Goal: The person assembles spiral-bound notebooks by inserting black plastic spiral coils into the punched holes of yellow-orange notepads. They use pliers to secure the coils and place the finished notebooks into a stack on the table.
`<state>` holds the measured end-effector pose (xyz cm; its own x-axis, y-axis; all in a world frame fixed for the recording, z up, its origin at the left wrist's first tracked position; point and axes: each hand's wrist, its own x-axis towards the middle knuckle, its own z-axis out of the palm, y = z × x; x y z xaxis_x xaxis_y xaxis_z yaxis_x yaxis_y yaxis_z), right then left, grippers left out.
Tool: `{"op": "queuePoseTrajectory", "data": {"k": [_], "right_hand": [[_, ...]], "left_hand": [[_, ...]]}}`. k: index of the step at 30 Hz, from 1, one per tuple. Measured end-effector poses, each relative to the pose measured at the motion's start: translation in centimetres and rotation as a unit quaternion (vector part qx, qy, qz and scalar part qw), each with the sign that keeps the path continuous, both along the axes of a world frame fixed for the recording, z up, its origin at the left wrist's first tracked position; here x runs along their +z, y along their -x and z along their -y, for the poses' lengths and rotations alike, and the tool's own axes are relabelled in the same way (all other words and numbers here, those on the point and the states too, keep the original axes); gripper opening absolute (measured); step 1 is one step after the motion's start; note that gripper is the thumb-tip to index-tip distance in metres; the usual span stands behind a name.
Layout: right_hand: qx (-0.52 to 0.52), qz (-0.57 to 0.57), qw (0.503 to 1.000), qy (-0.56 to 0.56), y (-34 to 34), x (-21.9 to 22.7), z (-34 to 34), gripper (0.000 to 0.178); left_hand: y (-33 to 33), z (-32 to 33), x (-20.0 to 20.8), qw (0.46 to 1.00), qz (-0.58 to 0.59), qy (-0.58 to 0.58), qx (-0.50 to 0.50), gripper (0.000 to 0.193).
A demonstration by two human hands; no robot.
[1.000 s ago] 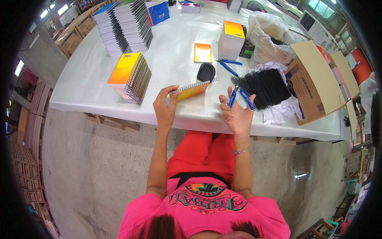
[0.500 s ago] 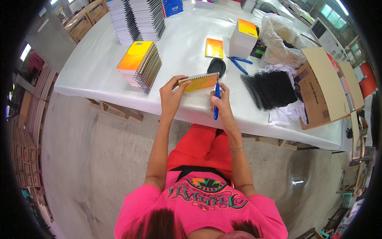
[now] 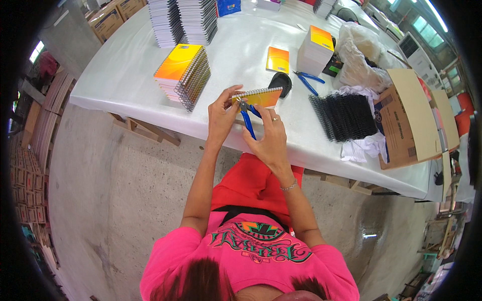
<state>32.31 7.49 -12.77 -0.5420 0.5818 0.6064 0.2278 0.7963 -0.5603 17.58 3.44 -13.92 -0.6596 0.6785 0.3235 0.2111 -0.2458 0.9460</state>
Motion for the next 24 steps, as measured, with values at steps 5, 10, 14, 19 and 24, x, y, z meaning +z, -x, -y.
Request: {"op": "queuePoseTrajectory", "data": {"k": [5, 10, 14, 19, 24], "right_hand": [[-0.006, 0.007, 1.000, -0.003, 0.4, -0.2, 0.3, 0.057], [-0.008, 0.020, 1.000, 0.006, 0.4, -0.1, 0.2, 0.057], [-0.016, 0.025, 0.999, 0.017, 0.2, 0.0, 0.4, 0.056], [-0.015, 0.003, 1.000, 0.015, 0.1, 0.0, 0.4, 0.057], [-0.022, -0.015, 1.000, 0.016, 0.1, 0.0, 0.2, 0.057]], "left_hand": [[0.7, 0.3, -0.3, 0.999, -0.021, 0.033, -0.006, 0.022], [0.2, 0.4, 0.4, 0.998, -0.007, 0.055, 0.007, 0.021], [-0.5, 0.4, 0.8, 0.999, -0.026, 0.015, 0.015, 0.024], [0.3, 0.5, -0.2, 0.996, -0.081, 0.001, 0.043, 0.027], [0.6, 0.5, -0.4, 0.997, -0.064, 0.026, 0.046, 0.028]]}}
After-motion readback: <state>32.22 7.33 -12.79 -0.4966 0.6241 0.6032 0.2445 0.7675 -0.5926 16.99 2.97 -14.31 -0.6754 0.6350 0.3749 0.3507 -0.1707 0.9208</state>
